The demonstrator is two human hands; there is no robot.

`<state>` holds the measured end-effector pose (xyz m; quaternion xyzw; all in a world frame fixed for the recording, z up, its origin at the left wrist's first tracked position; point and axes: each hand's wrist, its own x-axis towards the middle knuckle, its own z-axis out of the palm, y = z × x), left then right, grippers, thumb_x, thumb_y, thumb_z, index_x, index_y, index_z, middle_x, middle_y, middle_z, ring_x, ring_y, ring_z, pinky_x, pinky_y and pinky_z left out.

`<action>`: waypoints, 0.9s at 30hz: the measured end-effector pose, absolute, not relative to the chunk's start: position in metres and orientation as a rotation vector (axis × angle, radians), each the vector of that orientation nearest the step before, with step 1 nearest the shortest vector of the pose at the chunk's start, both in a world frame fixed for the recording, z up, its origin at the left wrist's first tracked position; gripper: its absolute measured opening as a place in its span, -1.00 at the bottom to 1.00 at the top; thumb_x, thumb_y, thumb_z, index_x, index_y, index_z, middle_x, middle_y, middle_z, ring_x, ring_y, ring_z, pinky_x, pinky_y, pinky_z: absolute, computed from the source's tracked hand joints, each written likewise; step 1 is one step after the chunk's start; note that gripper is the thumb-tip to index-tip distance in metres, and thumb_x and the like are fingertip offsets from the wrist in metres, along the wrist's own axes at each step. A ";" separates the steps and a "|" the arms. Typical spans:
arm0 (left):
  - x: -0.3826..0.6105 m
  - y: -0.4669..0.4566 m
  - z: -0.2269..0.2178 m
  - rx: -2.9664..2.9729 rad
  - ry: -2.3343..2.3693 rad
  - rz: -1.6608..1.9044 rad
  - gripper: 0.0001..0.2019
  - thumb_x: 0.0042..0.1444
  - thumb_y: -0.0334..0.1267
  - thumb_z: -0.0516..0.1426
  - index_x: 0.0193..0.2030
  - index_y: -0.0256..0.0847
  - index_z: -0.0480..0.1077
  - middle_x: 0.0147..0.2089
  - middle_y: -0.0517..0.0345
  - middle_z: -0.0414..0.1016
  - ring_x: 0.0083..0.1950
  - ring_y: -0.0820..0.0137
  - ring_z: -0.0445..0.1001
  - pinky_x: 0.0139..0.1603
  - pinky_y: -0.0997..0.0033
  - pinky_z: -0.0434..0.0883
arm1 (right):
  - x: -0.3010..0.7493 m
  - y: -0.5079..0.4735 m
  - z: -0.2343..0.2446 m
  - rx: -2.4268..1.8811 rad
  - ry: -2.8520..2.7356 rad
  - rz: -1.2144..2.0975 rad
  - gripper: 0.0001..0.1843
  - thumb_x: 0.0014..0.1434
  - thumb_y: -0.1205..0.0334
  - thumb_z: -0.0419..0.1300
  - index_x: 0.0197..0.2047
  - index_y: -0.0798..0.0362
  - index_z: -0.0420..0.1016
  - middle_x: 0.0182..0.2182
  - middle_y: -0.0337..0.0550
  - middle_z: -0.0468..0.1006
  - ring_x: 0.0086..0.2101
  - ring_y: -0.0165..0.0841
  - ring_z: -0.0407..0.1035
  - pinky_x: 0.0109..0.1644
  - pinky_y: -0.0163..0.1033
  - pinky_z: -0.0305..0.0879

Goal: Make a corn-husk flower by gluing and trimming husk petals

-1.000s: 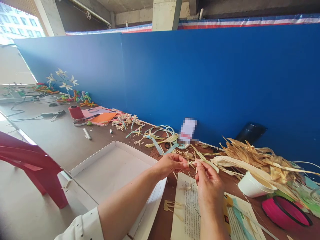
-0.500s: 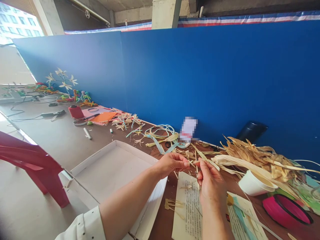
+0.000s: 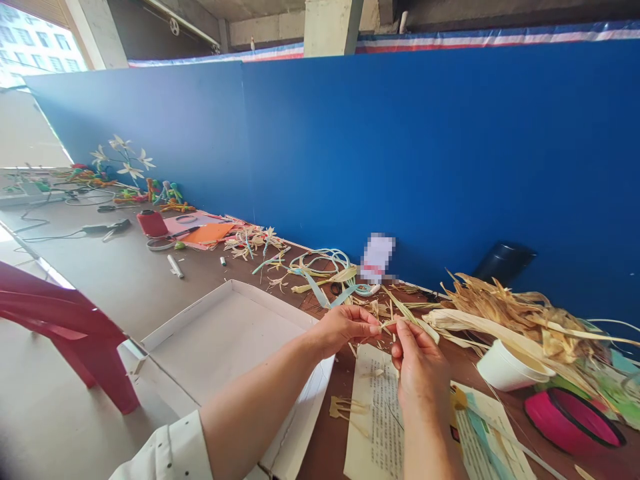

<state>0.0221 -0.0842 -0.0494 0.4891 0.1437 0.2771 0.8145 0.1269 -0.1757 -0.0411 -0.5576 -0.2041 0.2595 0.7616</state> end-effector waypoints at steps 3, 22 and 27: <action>0.022 -0.084 -0.048 1.020 0.310 0.579 -0.52 -0.42 -0.13 0.43 -0.34 -0.36 0.45 -0.51 0.19 0.42 -0.50 0.56 0.30 -0.39 0.45 0.14 | 0.128 -0.176 -0.042 -1.218 -0.440 0.565 -0.56 -0.23 0.04 0.45 -0.26 0.07 0.58 -0.42 -0.22 0.50 -0.60 -0.60 0.12 -0.66 -0.51 -0.01; 0.024 -0.083 -0.053 0.977 0.277 0.570 -0.52 -0.43 -0.10 0.43 -0.35 -0.37 0.53 -0.46 0.12 0.48 -0.50 0.55 0.30 -0.36 0.43 0.17 | 0.129 -0.177 -0.043 -1.192 -0.467 0.548 -0.57 -0.24 0.06 0.46 -0.26 0.06 0.60 -0.35 -0.17 0.54 -0.59 -0.60 0.12 -0.66 -0.50 -0.01; 0.023 -0.083 -0.051 0.978 0.280 0.558 -0.53 -0.43 -0.11 0.43 -0.37 -0.37 0.52 -0.48 0.14 0.46 -0.52 0.56 0.28 -0.40 0.45 0.13 | 0.129 -0.176 -0.043 -1.205 -0.444 0.561 -0.55 -0.28 0.07 0.47 -0.27 0.06 0.60 -0.39 -0.19 0.53 -0.59 -0.60 0.12 -0.66 -0.50 -0.01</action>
